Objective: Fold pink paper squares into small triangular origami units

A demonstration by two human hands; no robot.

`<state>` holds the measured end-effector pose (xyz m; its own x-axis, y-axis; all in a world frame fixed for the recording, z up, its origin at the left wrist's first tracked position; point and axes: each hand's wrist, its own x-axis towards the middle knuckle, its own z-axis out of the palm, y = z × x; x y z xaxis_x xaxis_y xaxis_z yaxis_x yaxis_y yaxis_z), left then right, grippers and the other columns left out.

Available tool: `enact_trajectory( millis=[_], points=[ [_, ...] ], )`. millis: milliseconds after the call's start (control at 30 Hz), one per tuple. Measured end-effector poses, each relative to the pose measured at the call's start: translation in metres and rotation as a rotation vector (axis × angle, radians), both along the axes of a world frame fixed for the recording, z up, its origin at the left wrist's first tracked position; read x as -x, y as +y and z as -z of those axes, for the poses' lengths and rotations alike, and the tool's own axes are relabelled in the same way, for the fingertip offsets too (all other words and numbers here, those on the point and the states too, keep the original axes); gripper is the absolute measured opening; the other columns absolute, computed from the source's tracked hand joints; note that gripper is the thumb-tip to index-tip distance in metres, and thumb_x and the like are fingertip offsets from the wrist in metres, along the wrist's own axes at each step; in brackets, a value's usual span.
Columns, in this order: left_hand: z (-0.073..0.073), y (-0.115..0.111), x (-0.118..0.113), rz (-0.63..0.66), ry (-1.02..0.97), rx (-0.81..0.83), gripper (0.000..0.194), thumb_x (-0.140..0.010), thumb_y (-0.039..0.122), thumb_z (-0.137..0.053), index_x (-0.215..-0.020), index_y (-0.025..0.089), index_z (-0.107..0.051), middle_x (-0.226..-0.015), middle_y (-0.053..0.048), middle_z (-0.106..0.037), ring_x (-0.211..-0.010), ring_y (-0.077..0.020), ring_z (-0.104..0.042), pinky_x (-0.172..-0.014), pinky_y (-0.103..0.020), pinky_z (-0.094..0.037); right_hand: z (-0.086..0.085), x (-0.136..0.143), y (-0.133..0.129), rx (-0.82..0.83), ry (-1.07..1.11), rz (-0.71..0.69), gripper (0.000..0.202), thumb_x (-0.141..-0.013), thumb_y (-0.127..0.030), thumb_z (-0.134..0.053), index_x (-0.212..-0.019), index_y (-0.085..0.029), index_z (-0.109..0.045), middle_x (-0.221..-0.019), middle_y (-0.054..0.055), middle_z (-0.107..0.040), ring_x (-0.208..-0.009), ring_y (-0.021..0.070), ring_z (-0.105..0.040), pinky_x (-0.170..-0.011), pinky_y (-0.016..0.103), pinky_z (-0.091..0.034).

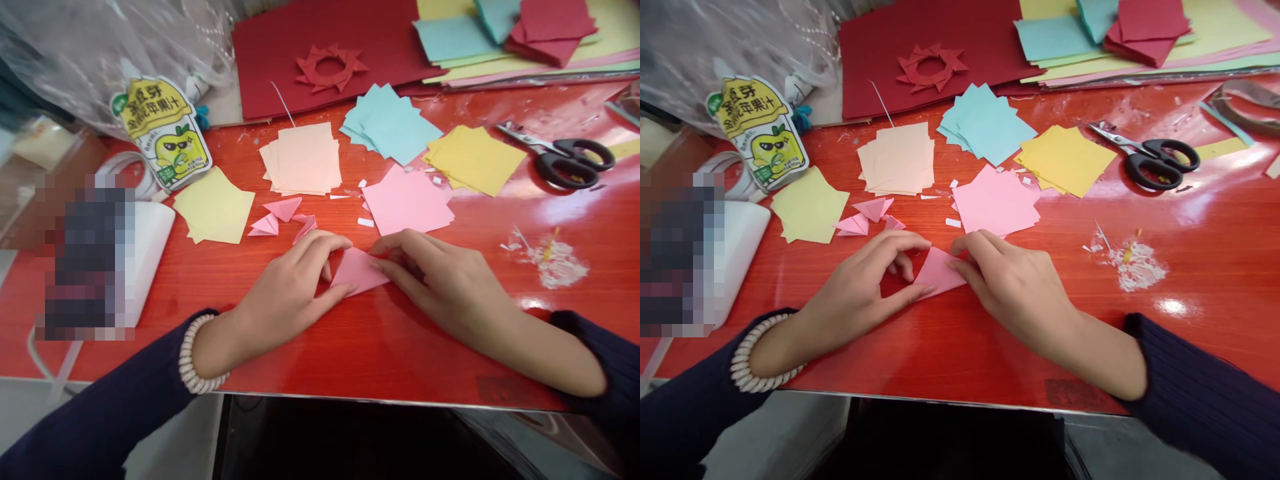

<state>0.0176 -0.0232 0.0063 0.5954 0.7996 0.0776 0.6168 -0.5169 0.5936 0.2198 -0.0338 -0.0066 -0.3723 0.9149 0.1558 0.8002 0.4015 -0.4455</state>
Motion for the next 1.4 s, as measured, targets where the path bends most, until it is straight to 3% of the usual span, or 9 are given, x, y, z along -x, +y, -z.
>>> enact_trajectory(
  millis=[667,1033,1200,1400],
  points=[
    [0.003,0.003,0.002,0.099,-0.038,0.019,0.033,-0.085,0.023,-0.056,-0.113,0.011,-0.043,-0.106,-0.007,-0.048,-0.084,-0.0113,-0.048,-0.082,-0.024,-0.043,0.002,0.007,0.004,-0.160,-0.103,-0.037,0.019,-0.090,-0.031,-0.045,-0.090,-0.016,-0.055,-0.078,0.002,-0.060,-0.058,0.0121,-0.055,-0.043,0.023,-0.029],
    [0.000,0.006,0.002,0.091,-0.008,0.089,0.034,-0.086,0.025,-0.055,-0.116,0.015,-0.042,-0.109,-0.007,-0.047,-0.098,-0.0159,-0.048,-0.084,-0.027,-0.043,0.003,0.012,0.006,-0.188,-0.217,-0.032,0.027,-0.092,-0.037,-0.037,-0.094,-0.017,-0.055,-0.083,0.003,-0.058,-0.052,0.0112,-0.048,-0.038,0.023,-0.018],
    [-0.001,0.008,0.003,0.074,0.008,0.139,0.036,-0.087,0.030,-0.053,-0.118,0.019,-0.041,-0.109,-0.006,-0.047,-0.097,-0.0162,-0.049,-0.078,-0.027,-0.044,-0.002,0.010,0.007,-0.089,-0.194,-0.090,0.032,-0.089,-0.045,-0.040,-0.093,-0.017,-0.055,-0.087,0.005,-0.054,-0.053,0.0109,-0.046,-0.039,0.023,-0.021],
    [-0.004,0.009,0.000,0.120,0.032,0.154,0.032,-0.085,0.025,-0.055,-0.115,0.020,-0.044,-0.093,-0.003,-0.055,-0.084,-0.0146,-0.052,-0.074,-0.027,-0.042,-0.007,0.004,0.010,0.088,-0.068,-0.124,0.011,-0.085,-0.029,-0.052,-0.084,-0.019,-0.054,-0.092,0.004,-0.055,-0.065,0.0120,-0.051,-0.051,0.024,-0.033]
  ],
)
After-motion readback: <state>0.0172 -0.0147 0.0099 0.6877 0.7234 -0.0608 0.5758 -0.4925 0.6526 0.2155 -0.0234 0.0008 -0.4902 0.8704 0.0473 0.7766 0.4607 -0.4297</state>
